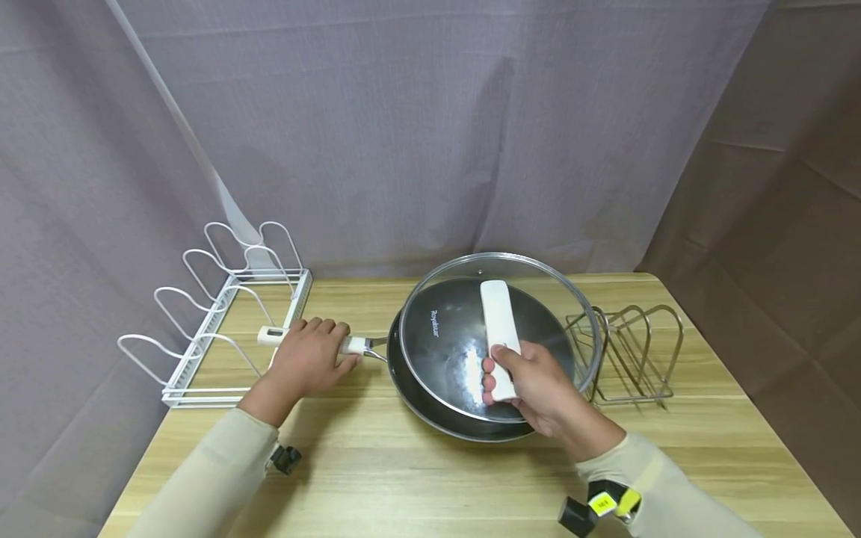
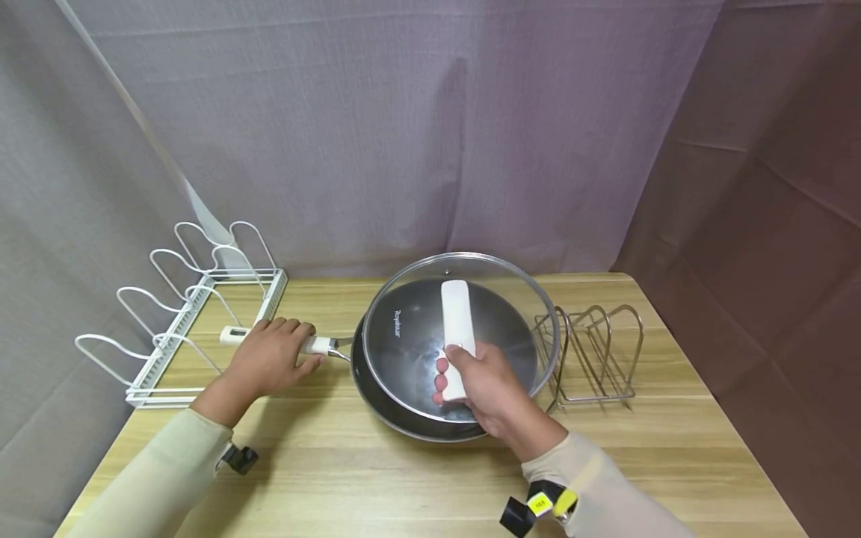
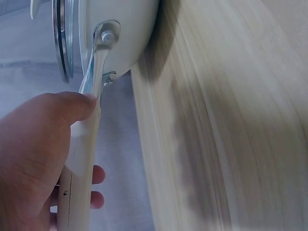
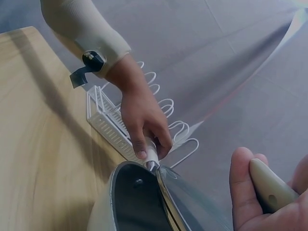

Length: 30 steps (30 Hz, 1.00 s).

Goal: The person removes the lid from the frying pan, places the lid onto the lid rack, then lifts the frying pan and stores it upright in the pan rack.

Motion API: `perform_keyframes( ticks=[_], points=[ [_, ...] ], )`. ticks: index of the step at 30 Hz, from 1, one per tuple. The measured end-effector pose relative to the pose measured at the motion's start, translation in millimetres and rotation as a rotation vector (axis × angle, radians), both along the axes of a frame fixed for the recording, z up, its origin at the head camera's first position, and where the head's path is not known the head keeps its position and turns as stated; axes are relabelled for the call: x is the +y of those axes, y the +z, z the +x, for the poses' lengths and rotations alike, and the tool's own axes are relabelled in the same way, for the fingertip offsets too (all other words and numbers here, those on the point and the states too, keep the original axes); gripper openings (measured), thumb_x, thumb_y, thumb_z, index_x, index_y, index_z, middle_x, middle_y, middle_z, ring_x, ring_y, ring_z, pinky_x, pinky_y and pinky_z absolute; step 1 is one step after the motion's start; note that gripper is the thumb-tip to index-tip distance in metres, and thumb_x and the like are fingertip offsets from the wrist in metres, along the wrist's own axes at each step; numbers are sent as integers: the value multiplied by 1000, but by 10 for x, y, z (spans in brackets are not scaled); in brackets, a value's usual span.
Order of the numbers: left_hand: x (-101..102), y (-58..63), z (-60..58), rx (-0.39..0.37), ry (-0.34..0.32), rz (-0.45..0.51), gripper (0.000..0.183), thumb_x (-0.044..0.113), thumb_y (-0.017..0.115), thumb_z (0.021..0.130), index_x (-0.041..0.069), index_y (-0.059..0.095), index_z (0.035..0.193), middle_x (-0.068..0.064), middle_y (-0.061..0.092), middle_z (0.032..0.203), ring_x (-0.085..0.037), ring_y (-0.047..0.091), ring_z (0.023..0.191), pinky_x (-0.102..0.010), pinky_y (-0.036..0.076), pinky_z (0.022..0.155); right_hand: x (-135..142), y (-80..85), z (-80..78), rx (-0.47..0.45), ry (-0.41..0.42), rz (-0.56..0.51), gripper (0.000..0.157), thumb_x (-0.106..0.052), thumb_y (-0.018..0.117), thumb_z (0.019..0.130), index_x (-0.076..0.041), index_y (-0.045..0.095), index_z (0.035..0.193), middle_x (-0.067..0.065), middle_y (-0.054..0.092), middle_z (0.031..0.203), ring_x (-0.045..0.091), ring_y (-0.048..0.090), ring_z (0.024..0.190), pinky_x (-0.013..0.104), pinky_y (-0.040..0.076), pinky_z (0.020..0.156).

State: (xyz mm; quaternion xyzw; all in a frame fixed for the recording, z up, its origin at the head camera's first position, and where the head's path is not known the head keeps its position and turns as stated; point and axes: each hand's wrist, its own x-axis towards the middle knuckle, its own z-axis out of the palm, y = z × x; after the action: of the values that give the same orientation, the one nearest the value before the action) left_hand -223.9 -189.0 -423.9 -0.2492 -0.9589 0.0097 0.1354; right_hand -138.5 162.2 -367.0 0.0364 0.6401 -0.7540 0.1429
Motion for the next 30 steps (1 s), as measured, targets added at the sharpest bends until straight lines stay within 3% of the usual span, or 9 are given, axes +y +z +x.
perform_keyframes(
  ticks=[7,15,30],
  points=[
    [23,24,17,12,-24,16,46,50,67,93,9,63,114,-10,67,107,-33,63,104,-54,45,92,15,23,-7,8,5,20,22,-12,43,109,9,44,115,7,58,83,17,60,61,33,58,61],
    [65,71,47,-8,-36,14,54,52,66,94,8,62,126,-11,67,118,-33,61,114,-53,44,99,34,41,-19,19,8,31,24,-12,43,109,11,43,117,7,59,83,17,60,61,33,59,60],
    [194,134,108,-4,-101,34,51,54,62,96,12,64,124,-9,66,120,-32,60,116,-51,44,99,97,102,-14,44,4,68,19,-11,43,108,7,44,112,7,59,83,16,61,62,35,60,61]
  ],
)
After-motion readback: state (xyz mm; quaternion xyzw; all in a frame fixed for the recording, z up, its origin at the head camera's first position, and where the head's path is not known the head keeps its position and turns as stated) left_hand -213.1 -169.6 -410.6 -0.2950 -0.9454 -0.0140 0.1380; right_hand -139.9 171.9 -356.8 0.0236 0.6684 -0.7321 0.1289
